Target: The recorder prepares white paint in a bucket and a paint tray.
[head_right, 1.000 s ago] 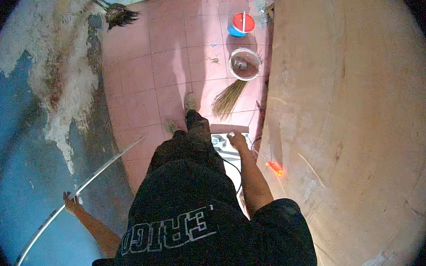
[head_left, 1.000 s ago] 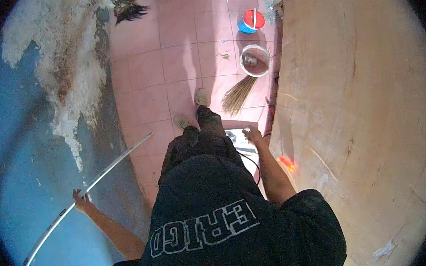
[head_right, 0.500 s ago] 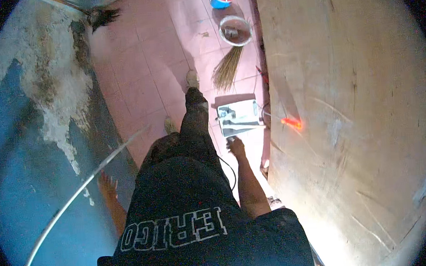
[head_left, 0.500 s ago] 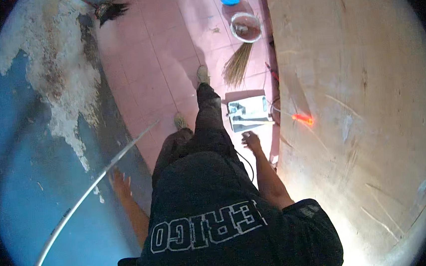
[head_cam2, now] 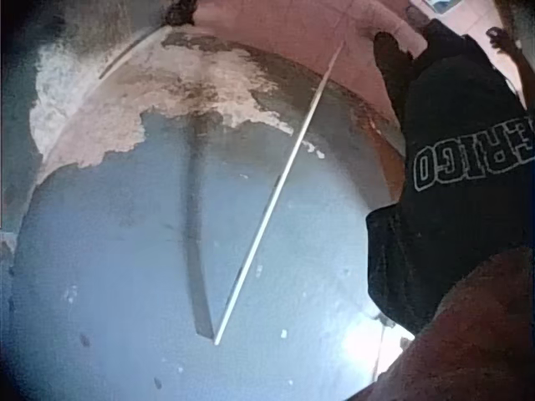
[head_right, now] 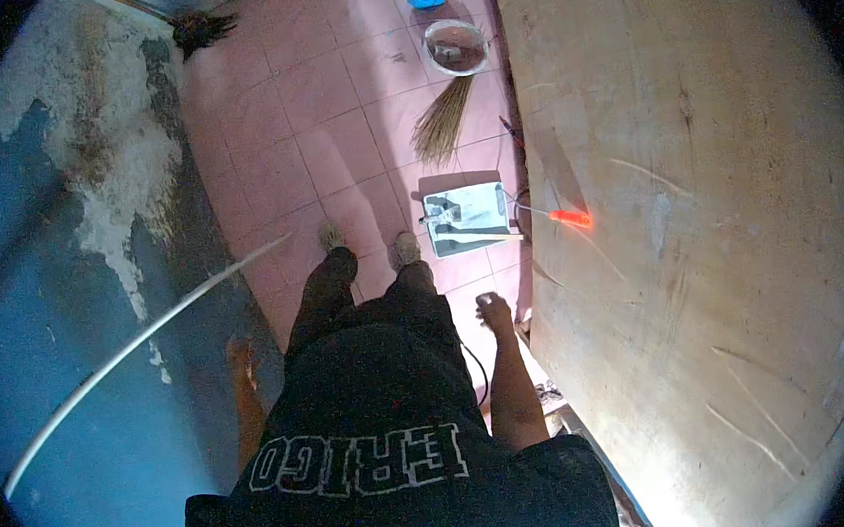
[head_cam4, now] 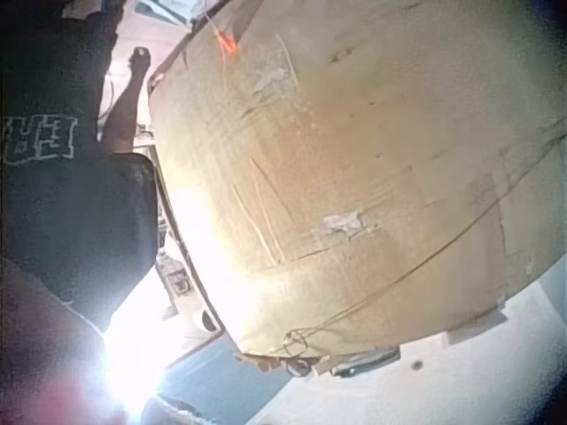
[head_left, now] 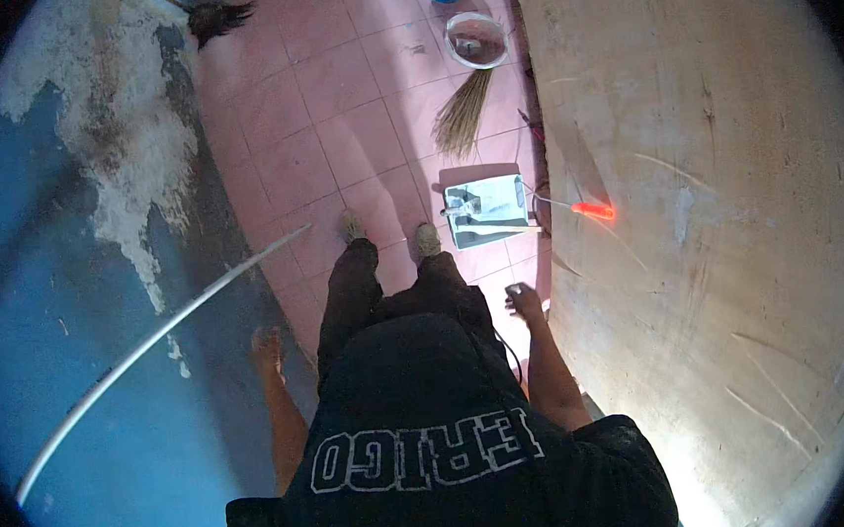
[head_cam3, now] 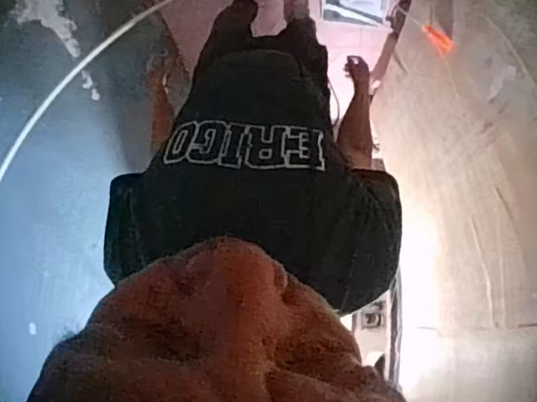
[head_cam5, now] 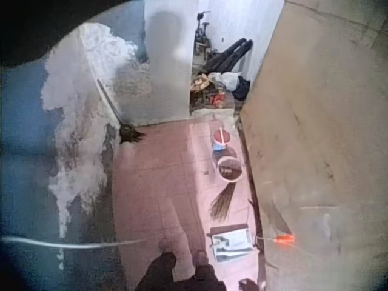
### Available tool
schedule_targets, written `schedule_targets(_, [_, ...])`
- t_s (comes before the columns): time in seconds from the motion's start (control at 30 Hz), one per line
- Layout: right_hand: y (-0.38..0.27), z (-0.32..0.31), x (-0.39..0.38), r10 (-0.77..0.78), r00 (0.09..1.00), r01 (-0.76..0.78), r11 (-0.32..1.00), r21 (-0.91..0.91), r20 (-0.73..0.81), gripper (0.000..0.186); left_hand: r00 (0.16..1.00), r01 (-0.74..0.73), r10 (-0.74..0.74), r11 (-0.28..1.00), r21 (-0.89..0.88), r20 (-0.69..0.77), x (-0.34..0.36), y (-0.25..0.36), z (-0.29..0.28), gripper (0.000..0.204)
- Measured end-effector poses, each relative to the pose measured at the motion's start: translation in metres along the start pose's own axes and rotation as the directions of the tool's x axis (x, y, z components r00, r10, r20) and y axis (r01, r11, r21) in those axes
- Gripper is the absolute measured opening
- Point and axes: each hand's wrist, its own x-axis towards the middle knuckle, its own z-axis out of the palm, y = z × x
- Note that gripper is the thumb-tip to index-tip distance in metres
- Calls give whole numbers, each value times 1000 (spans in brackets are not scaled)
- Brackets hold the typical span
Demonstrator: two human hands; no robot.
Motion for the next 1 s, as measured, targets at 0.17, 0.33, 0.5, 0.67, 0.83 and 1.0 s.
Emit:
schedule_targets(0.17, [-25,-86,69,-583,803,259,529,-808,-123,28,946,278,-315,907,-317,-73,-25,57,101,68])
schedule_targets(0.33, [-129,-154,76,-810,586,57,78,-995,-30,28,913,400,-388,911,-98,124,-91,51,139,56])
schedule_targets(0.5, [-151,-232,117,-805,519,-8,-342,-940,288,17,923,377,-373,925,-35,90,-135,82,182,52])
schedule_targets(0.67, [-128,-220,181,-727,518,62,-492,-868,450,10,936,352,-343,925,-142,82,-150,27,158,51])
schedule_targets(0.83, [-86,-229,218,-496,844,58,-291,-955,203,9,931,340,-349,936,-95,-107,-134,49,153,48])
schedule_targets(1.0, [-54,-207,166,-374,927,36,21,-999,25,24,951,310,-310,950,20,-26,-125,67,159,48])
